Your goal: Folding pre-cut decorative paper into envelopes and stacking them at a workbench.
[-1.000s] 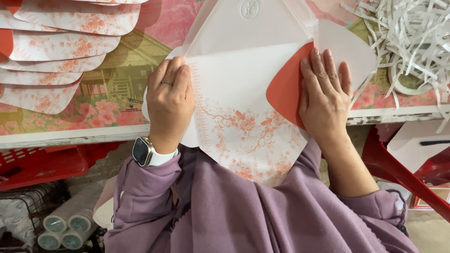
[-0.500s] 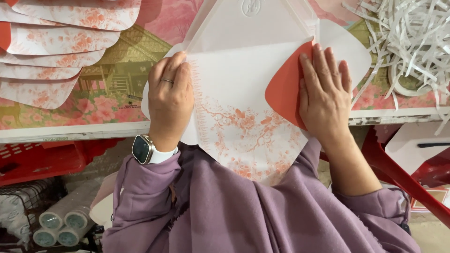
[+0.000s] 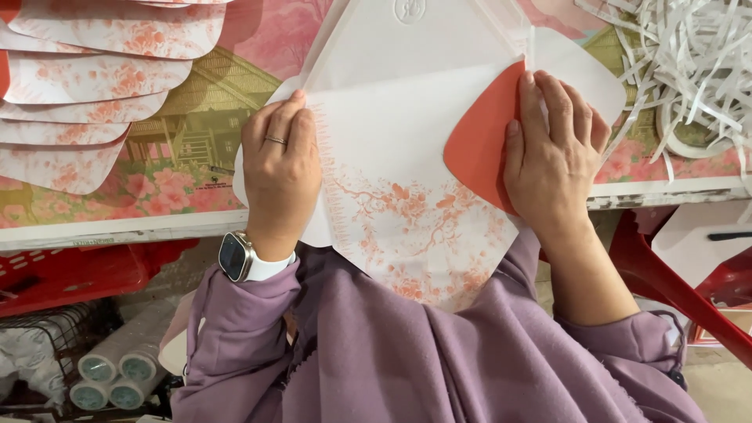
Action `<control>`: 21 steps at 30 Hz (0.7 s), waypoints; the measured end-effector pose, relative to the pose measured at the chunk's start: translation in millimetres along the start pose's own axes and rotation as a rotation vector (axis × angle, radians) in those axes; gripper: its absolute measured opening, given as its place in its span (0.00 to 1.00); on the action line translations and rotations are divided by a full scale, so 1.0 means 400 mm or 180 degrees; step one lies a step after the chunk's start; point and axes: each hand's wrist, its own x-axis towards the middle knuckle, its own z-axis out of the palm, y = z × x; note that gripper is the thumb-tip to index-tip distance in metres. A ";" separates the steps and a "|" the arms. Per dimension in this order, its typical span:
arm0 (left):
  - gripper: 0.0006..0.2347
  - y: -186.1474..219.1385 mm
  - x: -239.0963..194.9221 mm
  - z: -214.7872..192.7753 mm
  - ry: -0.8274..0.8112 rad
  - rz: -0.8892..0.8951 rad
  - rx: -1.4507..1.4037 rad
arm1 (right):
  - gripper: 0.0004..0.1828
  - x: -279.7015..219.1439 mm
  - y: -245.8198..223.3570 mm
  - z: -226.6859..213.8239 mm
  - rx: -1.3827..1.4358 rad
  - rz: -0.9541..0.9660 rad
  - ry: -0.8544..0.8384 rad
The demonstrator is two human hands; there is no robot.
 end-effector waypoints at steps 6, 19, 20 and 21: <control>0.02 0.002 0.004 0.002 0.0020 -0.0012 -0.0099 | 0.21 0.001 0.007 0.010 -0.0058 -0.0047 0.0105; 0.02 0.005 0.000 0.003 -0.0086 -0.0076 -0.0191 | 0.23 0.003 0.023 0.015 0.0565 0.0257 -0.0125; 0.03 0.011 -0.003 0.002 -0.0273 -0.0201 0.0024 | 0.24 0.005 0.018 0.010 0.0523 0.0314 -0.0228; 0.06 0.016 -0.005 0.000 -0.0461 -0.0325 0.0238 | 0.26 0.009 0.013 0.005 0.0481 0.0371 -0.0330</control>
